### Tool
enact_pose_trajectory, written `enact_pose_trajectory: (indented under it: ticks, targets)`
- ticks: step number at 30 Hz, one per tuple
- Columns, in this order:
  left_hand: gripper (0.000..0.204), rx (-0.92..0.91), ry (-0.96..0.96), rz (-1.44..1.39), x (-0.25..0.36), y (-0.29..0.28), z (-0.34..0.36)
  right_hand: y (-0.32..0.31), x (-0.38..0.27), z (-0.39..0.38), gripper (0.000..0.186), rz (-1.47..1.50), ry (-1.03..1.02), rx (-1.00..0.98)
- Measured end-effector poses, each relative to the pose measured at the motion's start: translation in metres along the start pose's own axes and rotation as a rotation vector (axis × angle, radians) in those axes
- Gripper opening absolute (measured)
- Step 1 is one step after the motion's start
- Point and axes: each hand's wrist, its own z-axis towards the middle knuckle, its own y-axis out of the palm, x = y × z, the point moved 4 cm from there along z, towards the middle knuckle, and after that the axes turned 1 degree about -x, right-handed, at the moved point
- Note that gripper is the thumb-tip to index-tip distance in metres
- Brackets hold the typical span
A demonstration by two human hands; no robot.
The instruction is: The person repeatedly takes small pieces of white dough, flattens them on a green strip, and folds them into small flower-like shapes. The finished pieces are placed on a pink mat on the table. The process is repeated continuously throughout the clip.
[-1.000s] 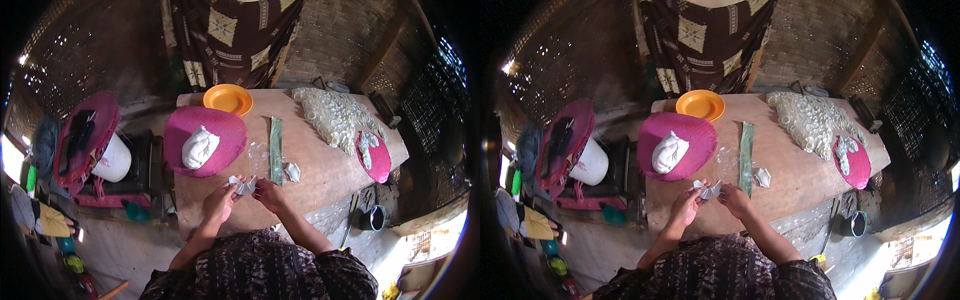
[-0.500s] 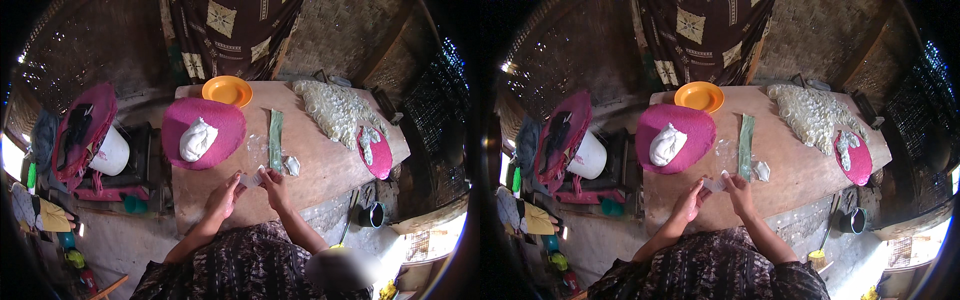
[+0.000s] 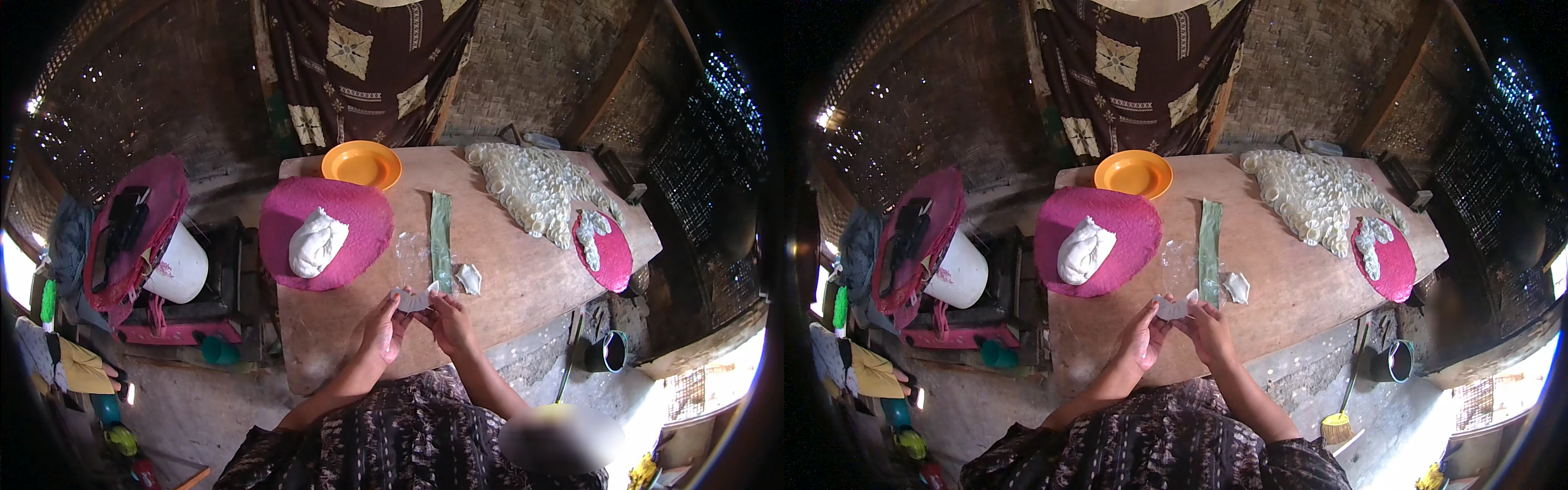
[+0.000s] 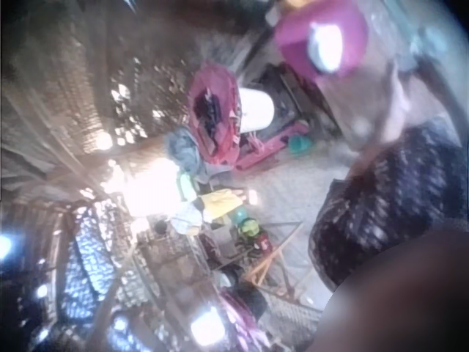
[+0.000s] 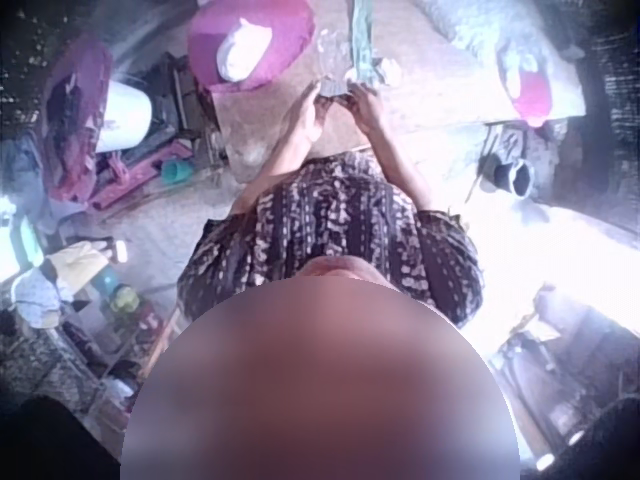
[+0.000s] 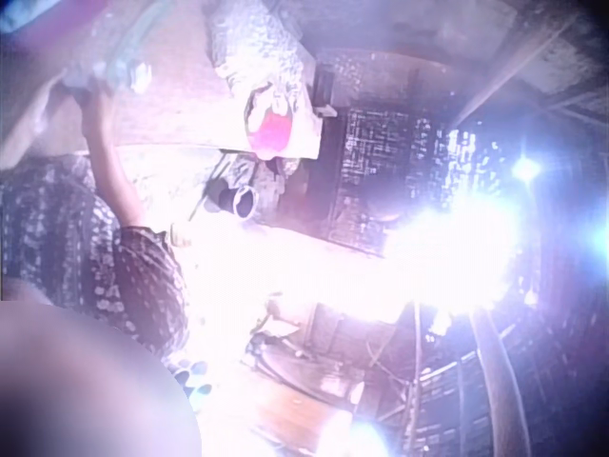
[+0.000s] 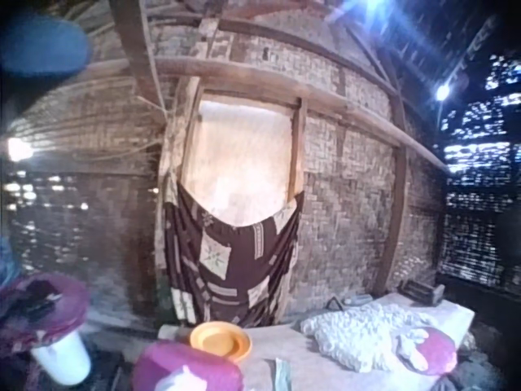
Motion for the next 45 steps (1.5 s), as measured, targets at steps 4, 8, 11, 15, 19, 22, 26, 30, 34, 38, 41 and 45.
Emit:
enact_pose_trajectory:
  ticks: [4, 8, 11, 15, 19, 22, 26, 30, 34, 38, 41, 45]
  targets:
    - [0.066, -0.455, -0.362, -0.387, -0.025, 0.007, -0.014, -0.001, 0.0, 0.003, 0.016, -0.013, 0.009, -0.007]
    - [0.084, -0.182, -0.436, -0.329, -0.034, 0.006, -0.026, 0.004, 0.003, 0.009, 0.018, 0.061, 0.057, -0.059]
    - [0.059, -0.205, -0.109, -0.211, -0.002, 0.012, -0.017, 0.002, 0.003, 0.007, 0.018, 0.008, 0.05, -0.09]
    - [0.038, -0.106, 0.002, 0.036, 0.011, 0.015, -0.021, -0.003, -0.001, -0.005, 0.016, -0.168, -0.012, -0.034]
    - [0.039, -0.167, 0.045, 0.176, 0.009, 0.023, -0.032, 0.009, -0.015, -0.017, 0.016, -0.626, -0.225, 0.001]
    - [0.038, -0.188, 0.053, 0.356, 0.009, 0.02, -0.037, 0.025, -0.029, -0.032, 0.011, -1.069, -0.563, 0.021]
    - [0.032, -0.294, 0.112, 0.519, 0.01, 0.017, -0.04, 0.041, -0.034, -0.053, 0.016, -1.329, -0.866, -0.07]
    - [0.029, -0.313, 0.153, 0.711, 0.009, 0.017, -0.045, 0.045, -0.036, -0.064, 0.018, -1.429, -0.899, -0.155]
    - [0.026, -0.285, 0.322, 1.228, 0.017, 0.027, -0.055, 0.046, -0.041, -0.072, 0.018, -1.522, -0.871, -0.162]
    - [0.026, -0.395, 0.418, 1.438, 0.013, 0.043, -0.06, 0.04, -0.049, -0.078, 0.019, -1.673, -0.879, -0.23]
    - [0.037, -0.461, 0.312, 1.383, 0.001, 0.05, -0.052, 0.019, -0.057, -0.075, 0.017, -1.656, -0.608, -0.183]
    - [0.054, -0.478, 0.113, 1.197, -0.024, 0.061, -0.038, -0.011, -0.075, -0.083, 0.011, -1.592, -0.452, -0.118]
